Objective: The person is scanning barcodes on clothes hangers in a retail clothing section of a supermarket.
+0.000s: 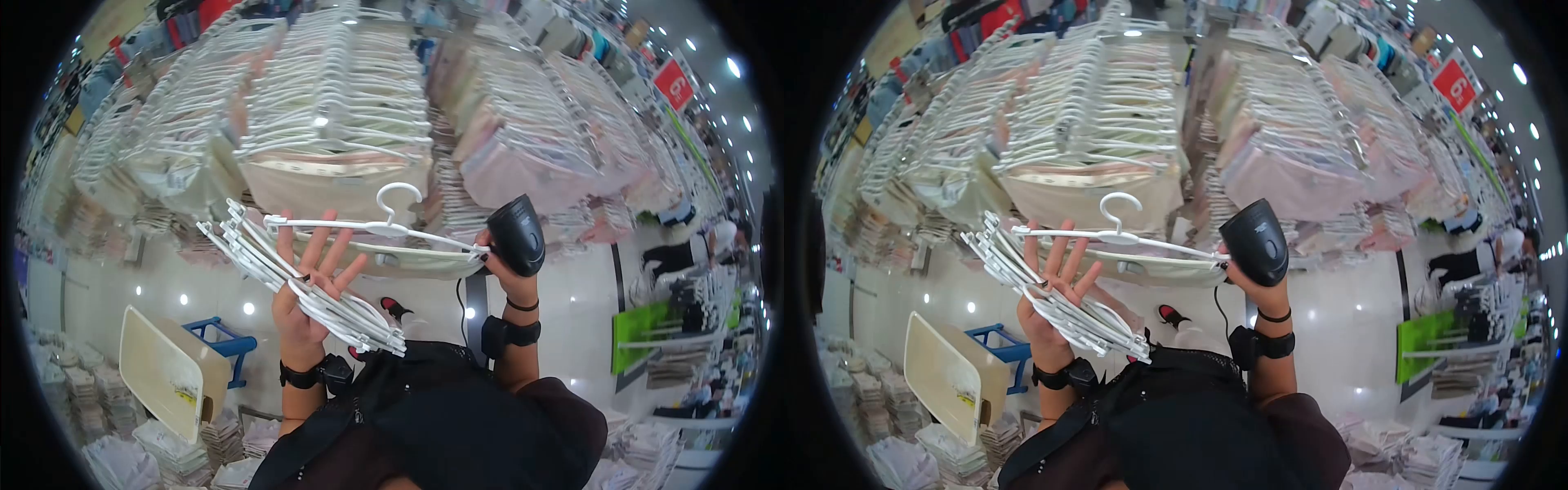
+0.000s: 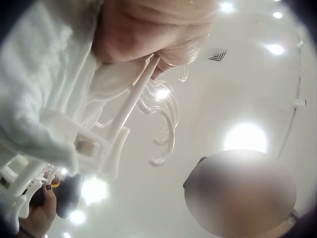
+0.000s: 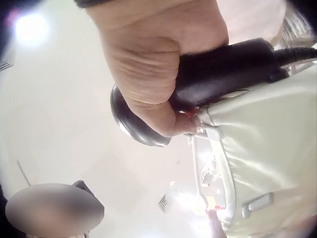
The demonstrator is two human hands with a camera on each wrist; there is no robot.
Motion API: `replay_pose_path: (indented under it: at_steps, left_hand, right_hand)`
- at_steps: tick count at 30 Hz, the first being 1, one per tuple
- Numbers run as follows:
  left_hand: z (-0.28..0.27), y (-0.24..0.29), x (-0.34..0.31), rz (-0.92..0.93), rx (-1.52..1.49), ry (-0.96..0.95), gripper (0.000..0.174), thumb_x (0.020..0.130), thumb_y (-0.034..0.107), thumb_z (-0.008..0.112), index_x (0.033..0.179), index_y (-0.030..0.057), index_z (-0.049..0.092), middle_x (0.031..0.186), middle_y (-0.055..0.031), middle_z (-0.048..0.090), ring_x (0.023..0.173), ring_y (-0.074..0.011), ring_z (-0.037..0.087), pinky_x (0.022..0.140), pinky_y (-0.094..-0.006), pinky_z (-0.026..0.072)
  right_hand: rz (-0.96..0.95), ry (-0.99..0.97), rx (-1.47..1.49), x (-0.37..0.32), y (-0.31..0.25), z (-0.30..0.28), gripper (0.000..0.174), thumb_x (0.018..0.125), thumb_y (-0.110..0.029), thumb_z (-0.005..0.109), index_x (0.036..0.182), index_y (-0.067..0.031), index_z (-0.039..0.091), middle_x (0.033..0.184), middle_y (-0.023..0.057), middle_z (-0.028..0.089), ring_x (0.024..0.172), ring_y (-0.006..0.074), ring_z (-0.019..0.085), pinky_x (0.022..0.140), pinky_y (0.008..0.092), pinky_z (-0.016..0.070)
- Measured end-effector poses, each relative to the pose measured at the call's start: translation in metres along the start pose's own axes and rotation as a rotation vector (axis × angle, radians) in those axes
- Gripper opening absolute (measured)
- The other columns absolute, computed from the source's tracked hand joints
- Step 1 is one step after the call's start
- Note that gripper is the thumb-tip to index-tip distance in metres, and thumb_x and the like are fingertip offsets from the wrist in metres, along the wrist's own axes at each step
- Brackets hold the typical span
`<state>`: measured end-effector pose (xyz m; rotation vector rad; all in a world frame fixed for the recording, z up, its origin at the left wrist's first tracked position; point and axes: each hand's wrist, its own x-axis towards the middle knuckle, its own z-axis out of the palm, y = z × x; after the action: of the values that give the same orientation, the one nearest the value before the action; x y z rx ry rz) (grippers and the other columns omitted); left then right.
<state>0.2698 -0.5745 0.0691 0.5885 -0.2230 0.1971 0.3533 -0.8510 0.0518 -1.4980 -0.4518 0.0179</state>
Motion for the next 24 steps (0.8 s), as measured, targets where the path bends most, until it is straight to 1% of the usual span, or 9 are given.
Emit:
replay_pose_path:
  at_steps: [3,5,7,10,13,17,19,22,24]
  left_hand:
    - [0.012,-0.025,0.001,-0.05,-0.07,-0.025,0.073,0.08,0.012,0.046,0.138,0.0238,0.003,0.14,-0.0234,0.011,0.128,-0.0383,0.018,0.1,-0.053,0.0242]
    - [0.027,-0.046,0.006,-0.061,-0.1,-0.038,0.073,0.08,0.011,0.045,0.138,0.0237,0.003,0.14,-0.0233,0.012,0.129,-0.0379,0.018,0.101,-0.0517,0.0236]
    - [0.044,-0.067,0.013,-0.074,-0.116,-0.049,0.073,0.079,0.01,0.044,0.138,0.0237,0.003,0.14,-0.0232,0.012,0.129,-0.0376,0.017,0.102,-0.0504,0.0229]
    - [0.067,-0.105,0.027,-0.122,-0.124,-0.06,0.074,0.077,0.008,0.04,0.139,0.0238,0.004,0.139,-0.0238,0.015,0.129,-0.0382,0.017,0.103,-0.0486,0.0214]
    - [0.089,-0.15,0.048,-0.111,-0.133,-0.086,0.075,0.076,0.008,0.041,0.139,0.024,0.003,0.139,-0.0247,0.015,0.128,-0.0388,0.017,0.103,-0.0488,0.0203]
    - [0.113,-0.215,0.078,-0.05,-0.136,-0.091,0.076,0.076,0.007,0.041,0.139,0.0238,0.001,0.138,-0.0269,0.015,0.129,-0.0391,0.017,0.104,-0.0488,0.0188]
    - [0.124,-0.242,0.093,-0.017,-0.149,-0.054,0.076,0.077,0.008,0.042,0.138,0.0233,-0.001,0.138,-0.027,0.015,0.129,-0.0389,0.016,0.104,-0.0486,0.0182]
    - [0.134,-0.269,0.113,0.014,-0.183,-0.069,0.077,0.077,0.011,0.045,0.138,0.0229,0.001,0.138,-0.0269,0.015,0.129,-0.039,0.016,0.105,-0.0484,0.0182]
    - [0.143,-0.28,0.121,0.04,-0.176,-0.049,0.076,0.077,0.011,0.045,0.138,0.0228,0.001,0.138,-0.0269,0.015,0.128,-0.0392,0.017,0.105,-0.0481,0.0187]
  right_hand:
    - [-0.003,0.046,0.0,-0.012,-0.005,-0.03,0.023,0.073,0.002,0.057,0.095,0.0005,0.05,0.084,0.0056,0.053,0.081,0.0157,0.051,0.075,0.028,0.0405]
    - [-0.118,0.103,-0.012,-0.016,-0.007,-0.053,0.023,0.073,0.001,0.057,0.096,0.0006,0.05,0.084,0.0061,0.053,0.081,0.0158,0.051,0.075,0.0283,0.0405]
    - [-0.145,0.113,-0.011,-0.018,-0.005,-0.081,0.025,0.073,0.002,0.057,0.096,0.0005,0.05,0.084,0.006,0.053,0.081,0.0157,0.052,0.076,0.0284,0.0407]
    - [-0.2,0.223,0.028,-0.012,-0.001,-0.127,0.028,0.072,0.004,0.056,0.099,0.0006,0.049,0.085,0.0065,0.053,0.081,0.016,0.052,0.077,0.0288,0.0411]
    - [-0.236,0.245,0.055,0.004,0.0,-0.174,0.029,0.073,0.004,0.056,0.1,0.0004,0.048,0.086,0.0067,0.053,0.081,0.0161,0.052,0.077,0.0293,0.0414]
    - [-0.282,0.231,0.151,0.032,0.011,-0.239,0.031,0.074,0.004,0.057,0.103,0.0008,0.048,0.086,0.0065,0.053,0.081,0.0161,0.053,0.078,0.0296,0.0419]
    - [-0.284,0.219,0.154,0.048,0.015,-0.266,0.034,0.072,0.005,0.059,0.104,0.001,0.049,0.087,0.0065,0.054,0.081,0.0157,0.053,0.077,0.0291,0.0421]
    - [-0.311,0.277,0.164,0.068,0.016,-0.296,0.037,0.069,0.005,0.062,0.104,0.0013,0.05,0.089,0.0061,0.055,0.082,0.0145,0.053,0.078,0.0271,0.0416]
    - [-0.302,0.243,0.158,0.077,0.012,-0.309,0.037,0.069,0.005,0.062,0.104,0.0012,0.051,0.089,0.006,0.055,0.083,0.0142,0.052,0.078,0.0268,0.0414]
